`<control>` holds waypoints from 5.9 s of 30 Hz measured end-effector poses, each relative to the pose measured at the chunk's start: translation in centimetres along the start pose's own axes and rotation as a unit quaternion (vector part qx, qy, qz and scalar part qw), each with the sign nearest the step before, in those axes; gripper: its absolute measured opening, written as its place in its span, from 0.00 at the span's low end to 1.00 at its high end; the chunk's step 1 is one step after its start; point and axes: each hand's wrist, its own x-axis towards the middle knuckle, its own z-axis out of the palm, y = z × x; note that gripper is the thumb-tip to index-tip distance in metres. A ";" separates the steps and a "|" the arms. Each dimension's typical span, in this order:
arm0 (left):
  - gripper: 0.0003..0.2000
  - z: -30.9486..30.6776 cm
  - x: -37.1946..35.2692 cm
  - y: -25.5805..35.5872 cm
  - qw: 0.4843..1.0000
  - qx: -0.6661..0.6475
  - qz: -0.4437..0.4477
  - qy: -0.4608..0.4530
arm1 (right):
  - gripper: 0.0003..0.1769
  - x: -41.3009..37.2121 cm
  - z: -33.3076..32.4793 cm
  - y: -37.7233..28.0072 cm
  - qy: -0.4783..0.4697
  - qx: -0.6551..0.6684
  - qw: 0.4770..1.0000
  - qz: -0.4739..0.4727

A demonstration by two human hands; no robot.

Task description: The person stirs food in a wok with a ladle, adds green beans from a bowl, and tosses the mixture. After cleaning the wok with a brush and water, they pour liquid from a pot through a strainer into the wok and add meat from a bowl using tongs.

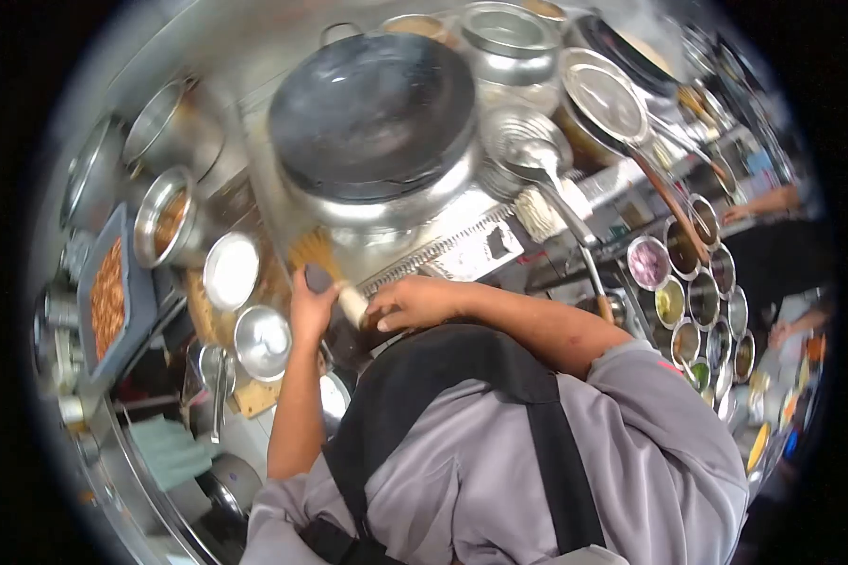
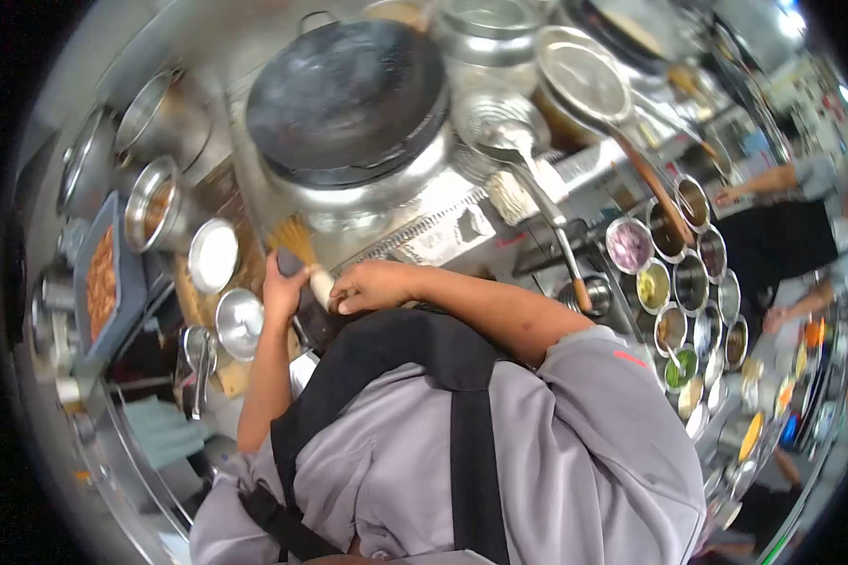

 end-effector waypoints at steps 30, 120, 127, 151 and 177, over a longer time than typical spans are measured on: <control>0.34 14.7 -8.4 15.3 0.988 -0.149 0.042 0.004 | 0.17 -44.7 -17.9 14.7 0.475 0.526 0.692 0.137; 0.17 46.6 16.3 41.7 0.875 -0.412 -0.073 -0.243 | 0.10 -43.1 -41.7 38.2 0.772 0.189 0.601 0.087; 0.13 43.1 14.4 42.1 0.833 -0.528 -0.033 -0.163 | 0.16 -43.3 -47.8 29.5 0.698 0.108 0.692 0.151; 0.09 16.9 8.9 37.8 0.574 -0.771 -0.271 -0.048 | 0.09 -13.6 -55.9 1.6 0.450 0.023 0.853 0.263; 0.12 18.4 9.0 32.8 0.290 -0.885 -0.334 -0.146 | 0.05 0.5 -56.2 -3.6 0.296 -0.210 0.876 0.318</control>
